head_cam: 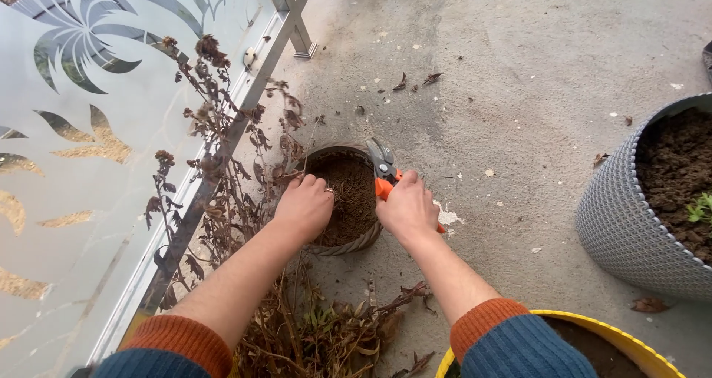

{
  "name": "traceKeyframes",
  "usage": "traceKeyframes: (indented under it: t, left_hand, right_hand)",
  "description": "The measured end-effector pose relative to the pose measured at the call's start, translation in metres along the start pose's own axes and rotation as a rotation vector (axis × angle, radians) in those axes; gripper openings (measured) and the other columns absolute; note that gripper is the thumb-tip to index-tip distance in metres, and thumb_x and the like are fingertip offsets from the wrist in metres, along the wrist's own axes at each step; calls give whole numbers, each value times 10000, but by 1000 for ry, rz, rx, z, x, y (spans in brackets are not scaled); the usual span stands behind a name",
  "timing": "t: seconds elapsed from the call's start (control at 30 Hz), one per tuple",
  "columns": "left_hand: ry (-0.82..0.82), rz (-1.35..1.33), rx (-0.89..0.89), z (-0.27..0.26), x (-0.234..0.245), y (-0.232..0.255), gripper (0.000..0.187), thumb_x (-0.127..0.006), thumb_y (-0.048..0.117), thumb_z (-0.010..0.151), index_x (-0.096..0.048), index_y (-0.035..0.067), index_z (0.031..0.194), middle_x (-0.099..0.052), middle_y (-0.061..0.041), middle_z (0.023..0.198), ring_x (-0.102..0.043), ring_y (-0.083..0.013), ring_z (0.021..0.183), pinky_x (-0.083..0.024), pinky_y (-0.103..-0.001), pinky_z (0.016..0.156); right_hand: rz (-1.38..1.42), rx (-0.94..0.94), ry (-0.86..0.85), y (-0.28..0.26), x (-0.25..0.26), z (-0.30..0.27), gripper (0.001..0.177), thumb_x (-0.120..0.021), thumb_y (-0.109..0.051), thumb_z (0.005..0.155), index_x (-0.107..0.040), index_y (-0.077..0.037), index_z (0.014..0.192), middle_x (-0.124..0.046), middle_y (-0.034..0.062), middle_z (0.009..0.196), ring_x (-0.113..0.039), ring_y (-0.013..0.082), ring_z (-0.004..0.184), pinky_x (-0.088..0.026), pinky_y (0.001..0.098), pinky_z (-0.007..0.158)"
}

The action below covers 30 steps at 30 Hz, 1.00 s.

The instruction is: Pruning dead branches from a potted plant using shears on a balcony.

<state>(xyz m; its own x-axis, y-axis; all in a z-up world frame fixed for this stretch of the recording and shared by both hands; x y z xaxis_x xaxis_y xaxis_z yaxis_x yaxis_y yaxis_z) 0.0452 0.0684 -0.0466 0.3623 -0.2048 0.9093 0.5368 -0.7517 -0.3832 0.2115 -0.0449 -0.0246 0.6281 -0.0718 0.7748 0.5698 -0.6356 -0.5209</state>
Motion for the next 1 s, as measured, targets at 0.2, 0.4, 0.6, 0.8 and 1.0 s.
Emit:
traceKeyframes:
  t: [0.2,0.4,0.6,0.8,1.0]
  left_hand:
    - [-41,-199,-120,-24,55,2,388,-419,313,1008,-725,76,989,-681,-98,953,-635,-280,1035,-470,-447,1021]
    - [-130,-380,-3,-50,111,-70,454,-353,279,1066,-735,34,1040,-678,-135,930,-663,-297,1086,-496,-451,1042]
    - [55,-322,88,-68,145,-79,442,-372,340,1087,-670,15,1120,-605,-159,1081,-595,-377,1207,-528,-477,1020]
    - [143,-252,-157,-81,182,63,383,-347,209,1086,-681,37,1158,-623,-127,1065,-585,-339,1205,-431,-508,1095]
    - [-219,-382,-321,-90,176,124,751,-242,574,1060,-696,-6,1204,-610,-200,1294,-525,-325,1290,-490,-462,994]
  right_hand:
    - [110,5,94,0,-6,-5,556,-607,-343,930,-380,4,1300,-583,221,1221,-583,466,1215,-496,669,956]
    - [67,-5,112,-6,-1,-10,597,-632,-389,917,-393,1,1301,-586,221,1230,-593,468,1219,-494,671,964]
    - [155,-21,20,-6,30,-30,664,-615,-465,896,-407,8,1312,-610,236,1260,-608,460,1240,-503,634,965]
    - [130,-35,123,27,94,-26,673,-603,-501,883,-431,-19,1319,-662,232,1200,-637,450,1205,-509,594,972]
    - [-63,-25,29,50,97,-29,646,-604,-411,839,-485,-28,1345,-663,215,1277,-613,414,1270,-483,580,1016]
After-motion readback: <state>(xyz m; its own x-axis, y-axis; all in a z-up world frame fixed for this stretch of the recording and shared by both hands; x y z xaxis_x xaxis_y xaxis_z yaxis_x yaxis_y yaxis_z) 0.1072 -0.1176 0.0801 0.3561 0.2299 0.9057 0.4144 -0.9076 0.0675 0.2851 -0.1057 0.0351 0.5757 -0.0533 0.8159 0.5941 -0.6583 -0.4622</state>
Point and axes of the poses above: each hand's wrist, its own z-axis towards the middle knuckle, its own x-axis out of the back of the hand, y = z × x, the point moved 8 cm from there along z, towards the middle knuckle
